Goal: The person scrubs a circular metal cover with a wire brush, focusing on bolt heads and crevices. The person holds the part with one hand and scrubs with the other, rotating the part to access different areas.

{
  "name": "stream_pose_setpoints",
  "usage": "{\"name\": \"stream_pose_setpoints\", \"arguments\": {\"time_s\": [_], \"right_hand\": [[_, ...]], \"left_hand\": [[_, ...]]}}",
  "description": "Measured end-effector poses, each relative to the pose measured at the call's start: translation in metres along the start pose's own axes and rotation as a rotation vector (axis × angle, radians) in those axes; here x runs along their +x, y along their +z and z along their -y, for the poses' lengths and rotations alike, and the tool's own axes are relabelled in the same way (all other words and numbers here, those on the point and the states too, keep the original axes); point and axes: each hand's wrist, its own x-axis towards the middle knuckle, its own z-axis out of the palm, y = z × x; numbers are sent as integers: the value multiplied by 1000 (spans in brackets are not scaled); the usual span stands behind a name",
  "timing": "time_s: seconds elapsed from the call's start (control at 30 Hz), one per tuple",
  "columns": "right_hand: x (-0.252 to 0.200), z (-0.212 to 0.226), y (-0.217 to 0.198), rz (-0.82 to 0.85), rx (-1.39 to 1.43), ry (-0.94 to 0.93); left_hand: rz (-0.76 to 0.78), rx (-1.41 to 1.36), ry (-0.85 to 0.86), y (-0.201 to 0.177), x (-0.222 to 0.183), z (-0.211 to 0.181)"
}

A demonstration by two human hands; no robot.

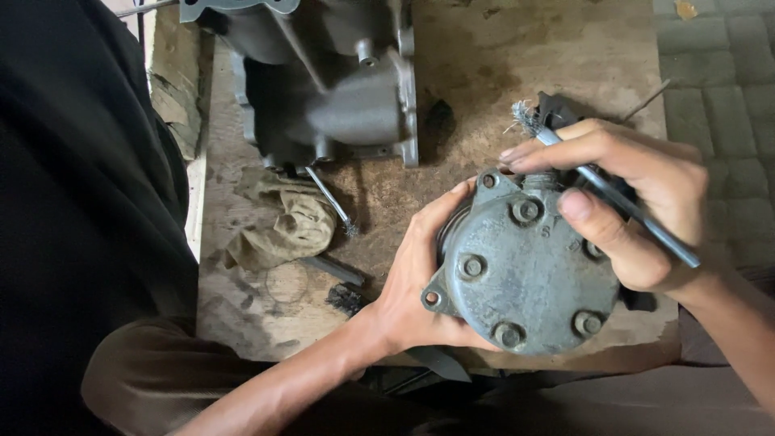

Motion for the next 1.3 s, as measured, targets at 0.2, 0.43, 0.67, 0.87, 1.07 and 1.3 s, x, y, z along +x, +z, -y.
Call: {"name": "stream_pose_setpoints", "arguments": {"time_s": [0.2, 0.43, 0.67, 0.87, 1.07, 1.3], "right_hand": [[2, 9, 2, -12, 6, 68], [7, 7, 1, -4, -11, 61], [4, 7, 3, 2, -16, 99], [3, 2, 2, 1, -2, 58], [-2, -3, 1, 15, 17, 58], [-3, -3, 0, 22, 6, 55]], "left_hand": [[37, 56, 25, 0, -1, 6], [82, 62, 44, 2, 1, 12], [163, 50, -129, 1, 2, 10], [142, 54, -105, 2, 1, 15], [120, 70, -84, 5, -2, 17], [106, 80, -70, 7, -2, 18]]}}
